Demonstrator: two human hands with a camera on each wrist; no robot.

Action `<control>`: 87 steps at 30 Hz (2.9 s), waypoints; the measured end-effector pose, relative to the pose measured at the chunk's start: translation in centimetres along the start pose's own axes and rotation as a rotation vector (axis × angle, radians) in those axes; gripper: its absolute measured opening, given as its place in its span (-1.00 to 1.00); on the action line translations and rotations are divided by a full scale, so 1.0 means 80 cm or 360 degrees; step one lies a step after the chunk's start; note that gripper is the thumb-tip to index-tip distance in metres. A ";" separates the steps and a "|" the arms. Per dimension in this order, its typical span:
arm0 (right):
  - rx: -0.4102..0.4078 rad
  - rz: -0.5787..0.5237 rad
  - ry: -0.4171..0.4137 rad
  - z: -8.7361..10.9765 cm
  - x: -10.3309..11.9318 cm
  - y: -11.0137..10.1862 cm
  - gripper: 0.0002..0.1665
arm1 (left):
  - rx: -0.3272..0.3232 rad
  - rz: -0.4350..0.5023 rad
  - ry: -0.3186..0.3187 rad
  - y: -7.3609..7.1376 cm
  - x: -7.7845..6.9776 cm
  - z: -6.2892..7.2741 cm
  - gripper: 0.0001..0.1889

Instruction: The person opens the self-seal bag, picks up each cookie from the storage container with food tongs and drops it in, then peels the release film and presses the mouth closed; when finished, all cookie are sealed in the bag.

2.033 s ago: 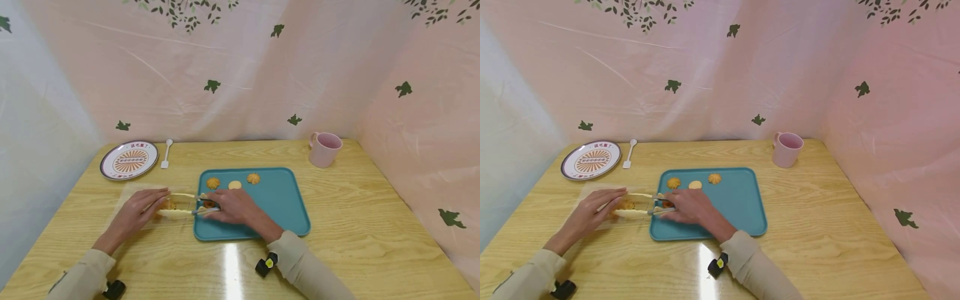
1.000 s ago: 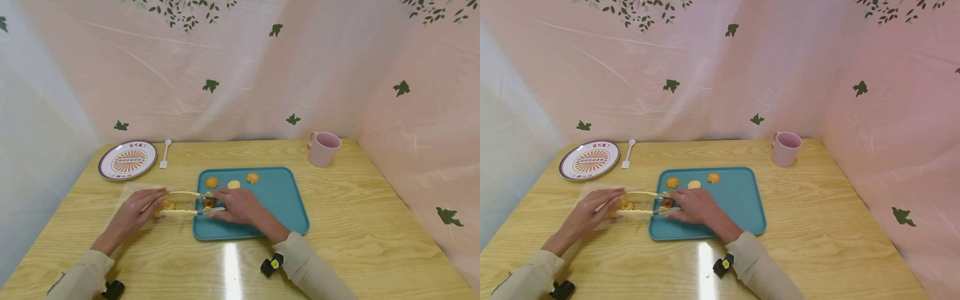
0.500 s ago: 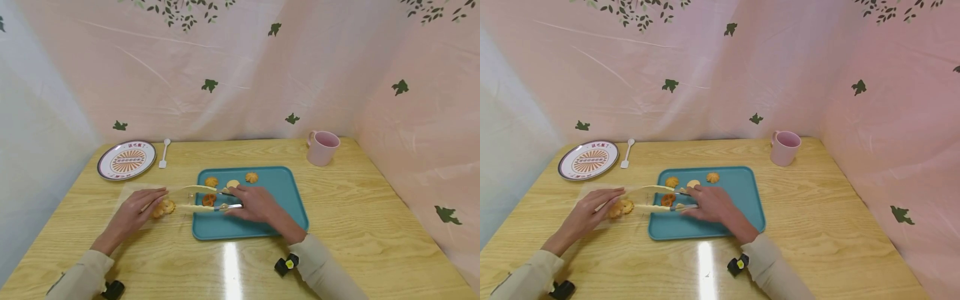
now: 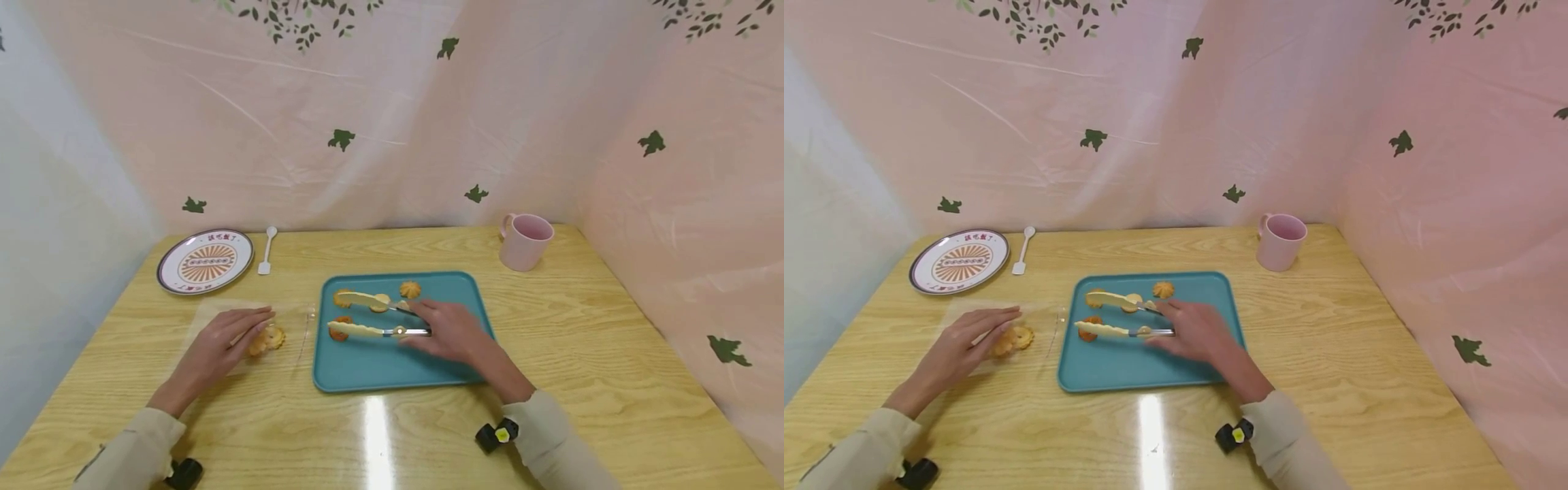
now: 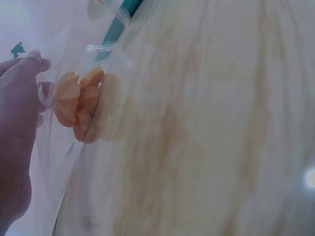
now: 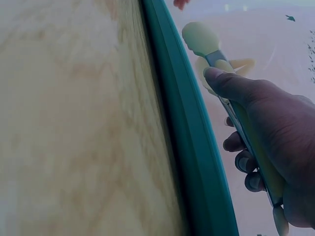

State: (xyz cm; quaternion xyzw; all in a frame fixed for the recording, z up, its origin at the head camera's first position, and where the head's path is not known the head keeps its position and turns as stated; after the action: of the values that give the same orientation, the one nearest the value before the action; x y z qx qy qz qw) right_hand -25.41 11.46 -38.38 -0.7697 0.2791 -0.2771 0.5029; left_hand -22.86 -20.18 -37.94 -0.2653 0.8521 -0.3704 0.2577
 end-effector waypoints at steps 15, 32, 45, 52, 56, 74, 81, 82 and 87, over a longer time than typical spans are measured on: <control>-0.0071 0.0114 0.0224 0.047 -0.052 -0.023 -0.25 | 0.0000 -0.0010 0.0019 0.001 0.002 0.003 -0.61; -0.0066 0.0138 0.0401 0.080 -0.096 -0.038 -0.24 | -0.0010 0.0009 0.0014 0.001 0.002 0.003 -0.62; -0.0021 0.0154 0.0492 0.092 -0.120 -0.038 -0.26 | -0.0005 0.0001 0.0012 0.001 0.002 0.003 -0.59; 0.0020 0.0142 0.0498 0.091 -0.124 -0.033 -0.26 | 0.0005 -0.0009 -0.0010 0.001 0.003 0.003 -0.56; 0.0052 0.0114 0.0508 0.090 -0.126 -0.030 -0.26 | 0.0004 -0.0006 -0.0006 0.001 0.004 0.004 -0.55; 0.0163 0.0089 0.0532 0.080 -0.132 -0.024 -0.18 | 0.0009 0.0002 0.0001 0.000 0.005 0.004 -0.61; 0.0170 0.0083 0.0503 0.075 -0.131 -0.026 -0.22 | 0.0009 0.0004 -0.0008 0.000 0.004 0.003 -0.58; 0.0169 0.0085 0.0498 0.075 -0.131 -0.027 -0.22 | 0.0010 0.0003 -0.0006 0.000 0.004 0.003 -0.57; 0.0151 0.0094 0.0474 0.074 -0.130 -0.030 -0.24 | 0.0012 0.0009 0.0000 0.001 0.006 0.003 -0.61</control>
State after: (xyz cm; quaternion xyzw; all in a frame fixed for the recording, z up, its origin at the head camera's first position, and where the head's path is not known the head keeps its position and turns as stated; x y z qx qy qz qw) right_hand -28.05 23.31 -39.72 -0.6869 0.3598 -0.3861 0.4997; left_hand -23.05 -20.54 -38.27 -0.2617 0.8514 -0.3730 0.2597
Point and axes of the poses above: each hand's wrist, its own z-axis away from the middle knuckle, its own y-axis out of the palm, x = y × z, the point moved 10 cm from there along -z, towards the middle knuckle, and after that the axes turned 1 degree about x, right-handed, at the moved point
